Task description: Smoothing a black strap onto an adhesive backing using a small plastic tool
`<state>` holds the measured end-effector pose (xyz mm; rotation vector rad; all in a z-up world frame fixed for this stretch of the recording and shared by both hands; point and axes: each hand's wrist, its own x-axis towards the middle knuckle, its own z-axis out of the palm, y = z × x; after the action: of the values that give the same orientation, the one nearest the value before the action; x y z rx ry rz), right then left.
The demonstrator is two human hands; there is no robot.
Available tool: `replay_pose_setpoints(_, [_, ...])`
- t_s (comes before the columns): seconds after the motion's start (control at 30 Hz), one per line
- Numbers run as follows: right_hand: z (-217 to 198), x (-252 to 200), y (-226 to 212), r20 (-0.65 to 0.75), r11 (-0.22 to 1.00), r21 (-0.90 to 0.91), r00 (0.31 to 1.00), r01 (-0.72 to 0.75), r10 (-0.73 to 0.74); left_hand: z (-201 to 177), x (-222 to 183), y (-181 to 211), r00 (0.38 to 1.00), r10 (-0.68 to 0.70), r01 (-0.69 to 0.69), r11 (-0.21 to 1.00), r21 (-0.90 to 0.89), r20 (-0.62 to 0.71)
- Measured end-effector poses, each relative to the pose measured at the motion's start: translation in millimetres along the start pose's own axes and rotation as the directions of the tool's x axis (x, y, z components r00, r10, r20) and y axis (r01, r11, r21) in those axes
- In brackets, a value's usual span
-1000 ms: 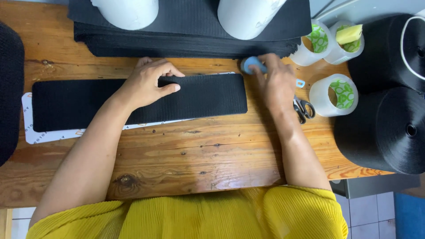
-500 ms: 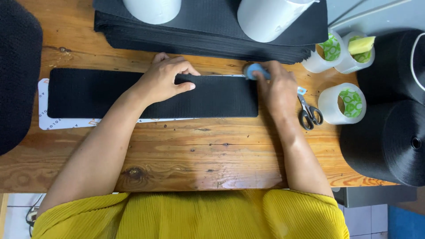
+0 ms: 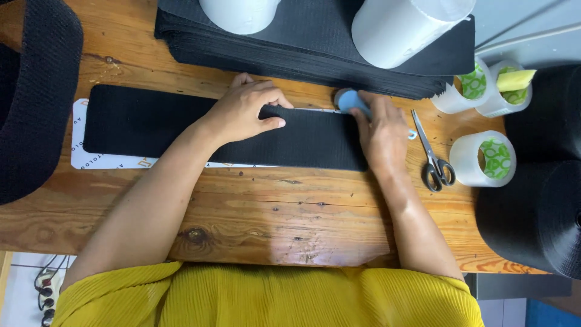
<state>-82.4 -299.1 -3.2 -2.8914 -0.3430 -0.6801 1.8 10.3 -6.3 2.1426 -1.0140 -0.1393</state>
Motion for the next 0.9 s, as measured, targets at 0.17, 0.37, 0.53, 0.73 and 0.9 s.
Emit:
replay_pose_setpoints(0.17, [-6, 2, -53, 0.027, 0.988, 0.149, 0.998, 0.046, -0.051, 4, 1, 0, 1.000, 0.018, -0.018, 1.000, 0.006, 0.020])
replay_pose_setpoints(0.37, [7, 2, -16, 0.035, 0.998, 0.045, 0.998, 0.044, -0.046, 1, 2, 5, 0.999, 0.011, -0.012, 1.000, 0.020, 0.039])
replay_pose_setpoints(0.53, [-9, 1, -16, -0.005, 0.983, 0.175, 0.998, -0.053, 0.055, 2, 2, 5, 0.998, -0.003, 0.002, 1.000, 0.019, 0.058])
replay_pose_setpoints(0.73, [4, -5, -49, 0.071, 0.986, 0.125, 0.990, 0.109, -0.118, 4, 3, 3, 0.999, 0.014, -0.014, 1.000, 0.023, 0.033])
replay_pose_setpoints(0.9, [-5, 1, 7, 0.005, 0.999, 0.041, 1.000, -0.004, 0.004, 1, 1, 6, 0.999, -0.006, 0.006, 1.000, 0.000, 0.038])
